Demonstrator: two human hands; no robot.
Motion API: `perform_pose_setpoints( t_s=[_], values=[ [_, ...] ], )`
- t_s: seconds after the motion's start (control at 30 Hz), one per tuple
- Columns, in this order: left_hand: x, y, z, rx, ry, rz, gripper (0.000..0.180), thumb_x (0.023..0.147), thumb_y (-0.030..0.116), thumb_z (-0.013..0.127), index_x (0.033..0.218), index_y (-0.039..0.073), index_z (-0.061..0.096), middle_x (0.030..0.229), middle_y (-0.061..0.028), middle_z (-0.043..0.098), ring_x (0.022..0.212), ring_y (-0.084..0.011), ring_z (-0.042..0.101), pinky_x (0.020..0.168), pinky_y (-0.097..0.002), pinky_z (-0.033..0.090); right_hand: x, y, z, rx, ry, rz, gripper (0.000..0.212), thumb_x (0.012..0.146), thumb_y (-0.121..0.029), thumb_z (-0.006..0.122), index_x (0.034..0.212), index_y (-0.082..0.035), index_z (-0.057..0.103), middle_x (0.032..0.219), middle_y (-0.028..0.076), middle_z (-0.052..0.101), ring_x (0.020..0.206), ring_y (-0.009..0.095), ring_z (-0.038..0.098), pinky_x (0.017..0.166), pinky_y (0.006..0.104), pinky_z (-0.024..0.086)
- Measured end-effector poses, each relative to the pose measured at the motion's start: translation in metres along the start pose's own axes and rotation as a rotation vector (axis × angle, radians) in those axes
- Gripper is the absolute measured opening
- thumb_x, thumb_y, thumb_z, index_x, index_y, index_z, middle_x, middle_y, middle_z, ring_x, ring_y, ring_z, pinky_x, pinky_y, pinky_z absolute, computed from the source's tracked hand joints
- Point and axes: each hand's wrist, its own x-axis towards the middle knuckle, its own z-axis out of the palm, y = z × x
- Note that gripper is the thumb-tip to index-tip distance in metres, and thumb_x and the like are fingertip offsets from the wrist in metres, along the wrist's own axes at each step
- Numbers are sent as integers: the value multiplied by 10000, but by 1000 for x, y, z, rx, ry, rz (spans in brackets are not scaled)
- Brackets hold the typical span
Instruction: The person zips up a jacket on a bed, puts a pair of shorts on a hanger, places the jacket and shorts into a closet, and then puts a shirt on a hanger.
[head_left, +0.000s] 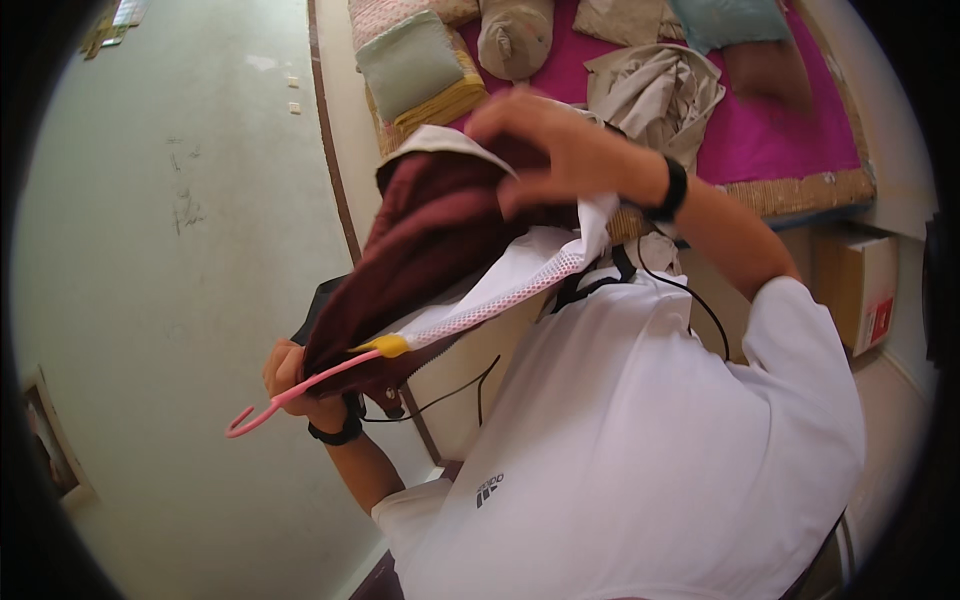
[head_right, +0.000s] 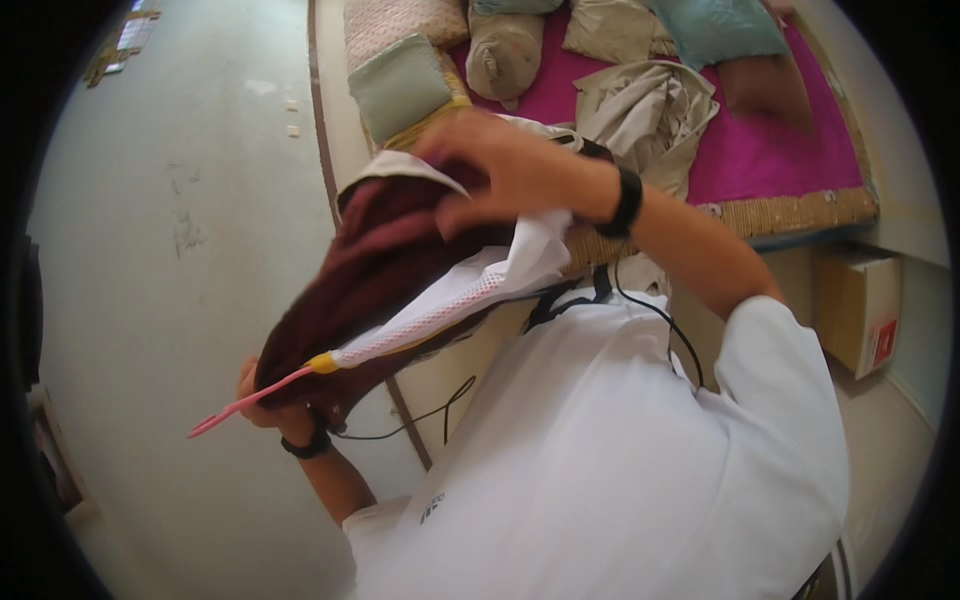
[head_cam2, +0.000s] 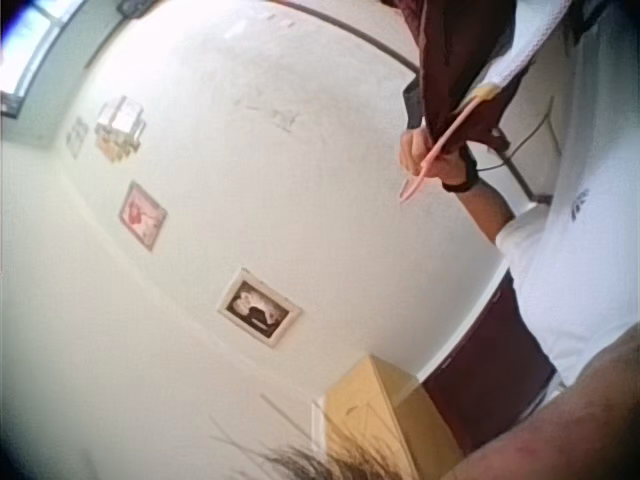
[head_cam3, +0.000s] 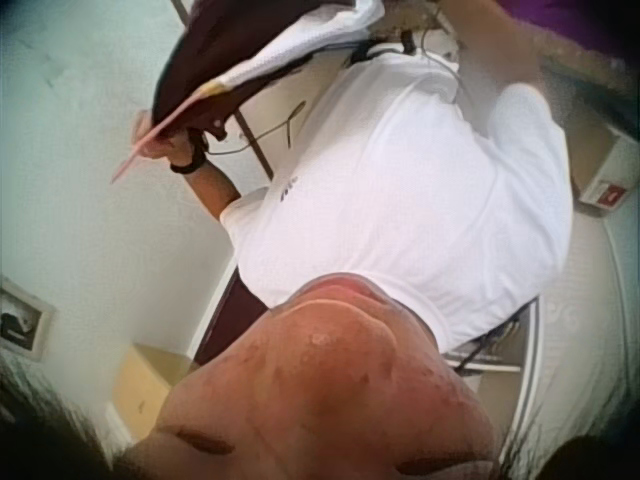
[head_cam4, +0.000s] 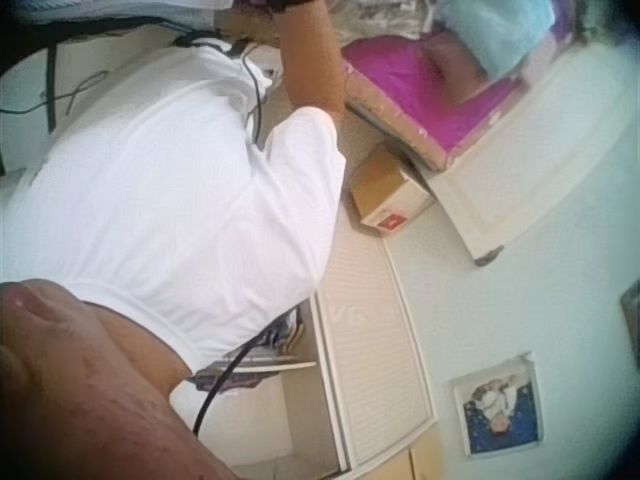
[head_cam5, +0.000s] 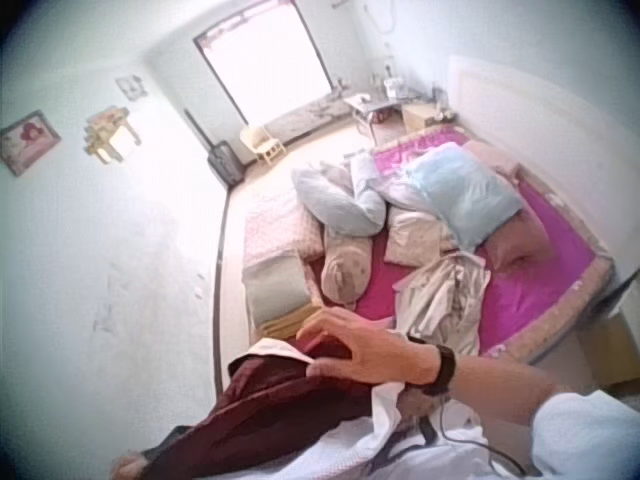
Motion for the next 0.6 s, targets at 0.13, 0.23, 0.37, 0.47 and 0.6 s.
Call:
perform_pose_setpoints(
  t_s=[0.13, 0.23, 0.37, 0.47, 0.6],
  values=[
    [0, 16, 9, -98, -37, -132, 432, 932, 421, 702, 871, 19, 554, 609, -65, 497, 484, -222, 448, 456, -324, 296, -47, 16, 27, -214, -305, 187, 714, 689, -400, 868, 1273, -77, 616, 1273, 122, 616, 1194, 311, 568, 1035, 432, 426],
    [2, 21, 20, -85, -139, -105, 440, 966, 437, 647, 817, 31, 568, 603, -80, 502, 474, -246, 462, 455, -337, 314, -67, 26, 40, -125, -466, 299, 767, 689, -478, 851, 1281, -50, 618, 1214, 139, 622, 1155, 320, 573, 961, 438, 445],
    [-7, 23, 28, -82, -105, -113, 411, 1009, 414, 588, 829, 44, 572, 609, -74, 513, 477, -231, 467, 449, -337, 312, -115, 26, 70, -23, -676, 378, 962, 722, -498, 829, 1483, -57, 440, 1453, 162, 496, 1323, 351, 481, 1047, 449, 411],
    [-13, 29, 28, -101, -146, -125, 386, 1031, 383, 554, 847, 44, 574, 620, -72, 518, 473, -226, 459, 449, -339, 312, -129, 27, 104, -64, -624, 263, 611, 778, -357, 770, 1283, -49, 613, 1319, 159, 605, 1243, 329, 551, 1010, 439, 444],
    [-12, 31, 22, -43, -102, -130, 375, 1044, 355, 528, 844, 42, 570, 620, -66, 512, 474, -220, 456, 446, -335, 304, -130, 45, 102, 137, -455, 529, 252, 851, -174, 631, 1038, -5, 637, 966, 184, 666, 898, 324, 664, 777, 406, 514]
  ],
)
